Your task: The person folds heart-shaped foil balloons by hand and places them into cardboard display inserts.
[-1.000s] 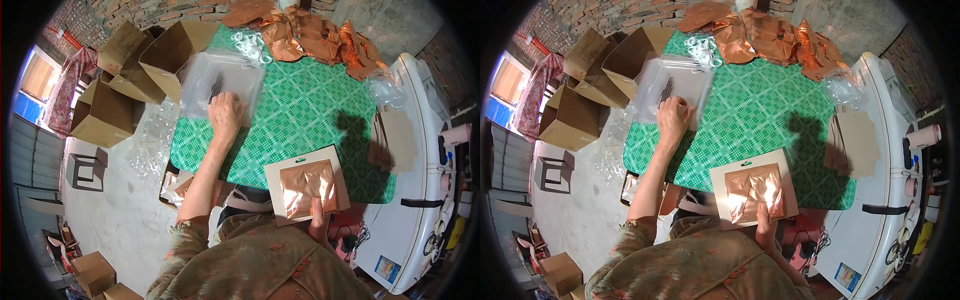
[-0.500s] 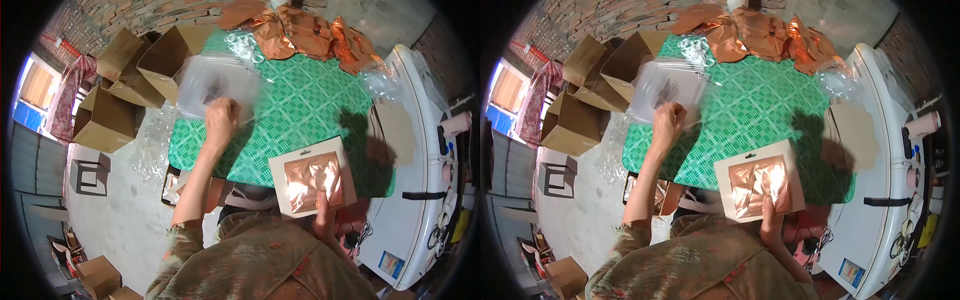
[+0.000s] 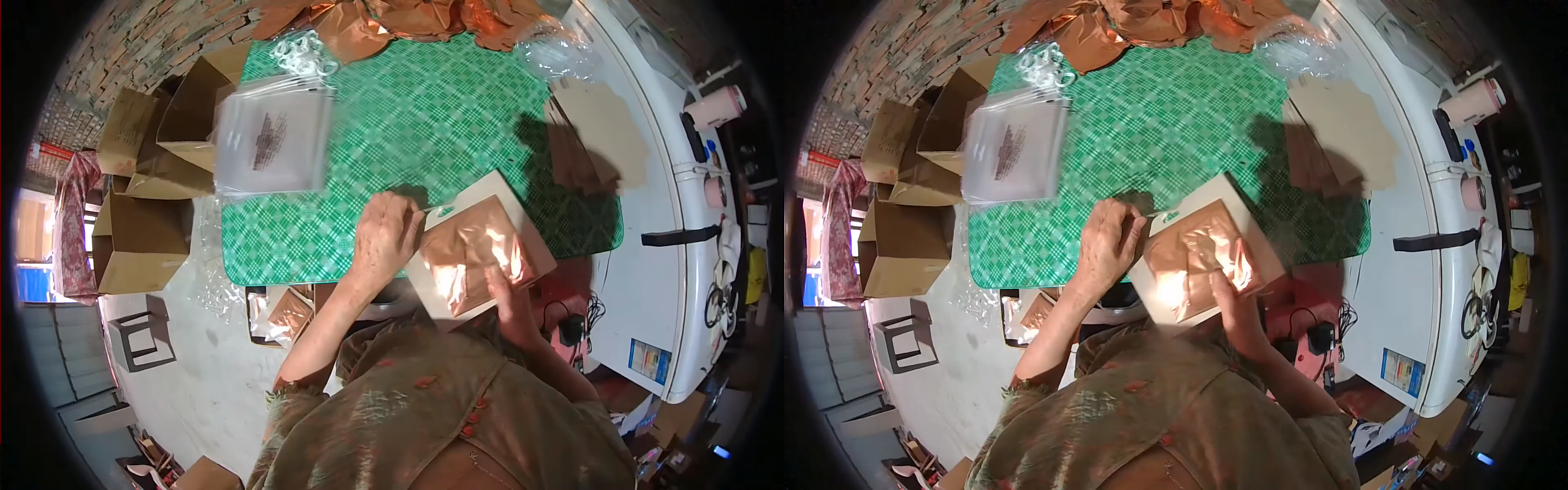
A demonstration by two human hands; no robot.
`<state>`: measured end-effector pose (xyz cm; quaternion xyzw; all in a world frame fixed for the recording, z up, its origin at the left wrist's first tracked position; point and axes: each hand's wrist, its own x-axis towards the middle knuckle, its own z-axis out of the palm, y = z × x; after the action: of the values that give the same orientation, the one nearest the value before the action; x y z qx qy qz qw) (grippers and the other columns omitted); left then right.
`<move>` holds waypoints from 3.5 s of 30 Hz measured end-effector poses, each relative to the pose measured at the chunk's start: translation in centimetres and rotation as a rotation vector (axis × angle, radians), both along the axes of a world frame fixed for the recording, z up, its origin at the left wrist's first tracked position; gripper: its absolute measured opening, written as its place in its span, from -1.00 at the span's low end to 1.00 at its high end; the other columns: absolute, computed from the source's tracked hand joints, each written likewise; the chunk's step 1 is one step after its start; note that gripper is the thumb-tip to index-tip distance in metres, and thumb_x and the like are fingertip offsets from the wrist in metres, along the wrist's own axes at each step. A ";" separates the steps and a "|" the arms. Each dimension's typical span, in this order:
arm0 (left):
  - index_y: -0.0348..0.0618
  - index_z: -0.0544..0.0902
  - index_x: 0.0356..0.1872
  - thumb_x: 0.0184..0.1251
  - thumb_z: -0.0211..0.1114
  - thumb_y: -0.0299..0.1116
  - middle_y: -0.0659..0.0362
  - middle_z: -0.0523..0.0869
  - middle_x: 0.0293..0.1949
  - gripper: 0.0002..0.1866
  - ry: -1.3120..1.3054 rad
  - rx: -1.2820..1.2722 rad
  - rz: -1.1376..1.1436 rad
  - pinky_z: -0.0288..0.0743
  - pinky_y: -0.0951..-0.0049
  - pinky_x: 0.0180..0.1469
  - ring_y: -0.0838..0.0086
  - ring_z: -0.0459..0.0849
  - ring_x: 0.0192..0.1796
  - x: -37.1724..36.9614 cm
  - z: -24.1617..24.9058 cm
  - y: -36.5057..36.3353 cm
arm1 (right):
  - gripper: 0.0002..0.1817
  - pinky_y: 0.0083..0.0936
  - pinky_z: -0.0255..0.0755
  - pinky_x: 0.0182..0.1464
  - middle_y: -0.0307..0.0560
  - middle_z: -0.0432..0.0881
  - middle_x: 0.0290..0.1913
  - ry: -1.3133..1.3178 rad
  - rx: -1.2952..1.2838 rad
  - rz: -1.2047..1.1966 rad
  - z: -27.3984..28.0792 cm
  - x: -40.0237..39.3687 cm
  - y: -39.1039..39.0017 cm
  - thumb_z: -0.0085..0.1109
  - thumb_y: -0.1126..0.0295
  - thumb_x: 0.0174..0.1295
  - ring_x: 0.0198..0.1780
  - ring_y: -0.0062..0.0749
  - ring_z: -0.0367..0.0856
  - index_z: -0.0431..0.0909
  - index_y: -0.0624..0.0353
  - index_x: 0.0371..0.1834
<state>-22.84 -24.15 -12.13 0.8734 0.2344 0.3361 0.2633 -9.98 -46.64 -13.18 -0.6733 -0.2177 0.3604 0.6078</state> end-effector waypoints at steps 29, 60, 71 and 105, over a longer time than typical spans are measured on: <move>-0.27 0.53 0.38 0.12 0.51 -0.45 -0.08 0.58 -0.02 -0.29 0.270 -0.021 -0.264 0.58 0.08 0.17 -0.03 0.60 0.11 -1.5 2.4 1.3 | -0.60 -0.55 0.45 -0.58 -0.16 0.65 -0.21 0.452 0.008 -0.010 3.6 3.6 2.3 -0.04 0.06 0.69 -0.42 -0.52 0.65 0.49 0.17 0.24; -0.23 0.62 -0.27 0.26 0.44 -0.42 -0.03 0.72 -0.31 -0.83 0.306 0.097 -0.133 0.67 0.08 -0.08 0.00 0.75 -0.17 0.2 2.1 0.3 | -0.53 -0.72 0.37 -0.70 -0.23 0.74 -0.28 0.477 -0.184 0.213 4.7 7.4 -0.2 0.23 0.03 0.53 -0.54 -0.69 0.63 0.50 0.17 0.23; -0.21 0.67 -0.34 0.30 0.41 -0.41 0.00 0.72 -0.39 -0.89 0.349 -0.069 -0.251 0.64 0.10 -0.21 0.05 0.76 -0.30 -0.9 3.7 -1.4 | -0.48 -0.61 0.44 -0.40 -0.20 0.71 -0.11 0.439 -0.235 0.232 3.5 7.2 -0.6 0.24 0.06 0.53 -0.28 -0.62 0.64 0.47 0.20 0.34; -0.20 0.65 -0.30 0.22 0.47 -0.45 0.03 0.64 -0.34 -0.86 0.179 0.174 -0.257 0.49 0.11 -0.13 0.09 0.64 -0.23 -1.4 5.9 0.3 | -0.50 -0.52 0.56 -0.58 -0.07 0.70 -0.07 0.445 0.105 0.167 2.0 -0.3 4.8 0.03 0.07 0.67 -0.34 -0.37 0.78 0.28 0.11 0.48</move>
<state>-24.28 -23.87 -6.22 0.9421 0.1135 0.2396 0.2054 -10.29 -41.83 -11.21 -0.5246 -0.1515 0.5371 0.6430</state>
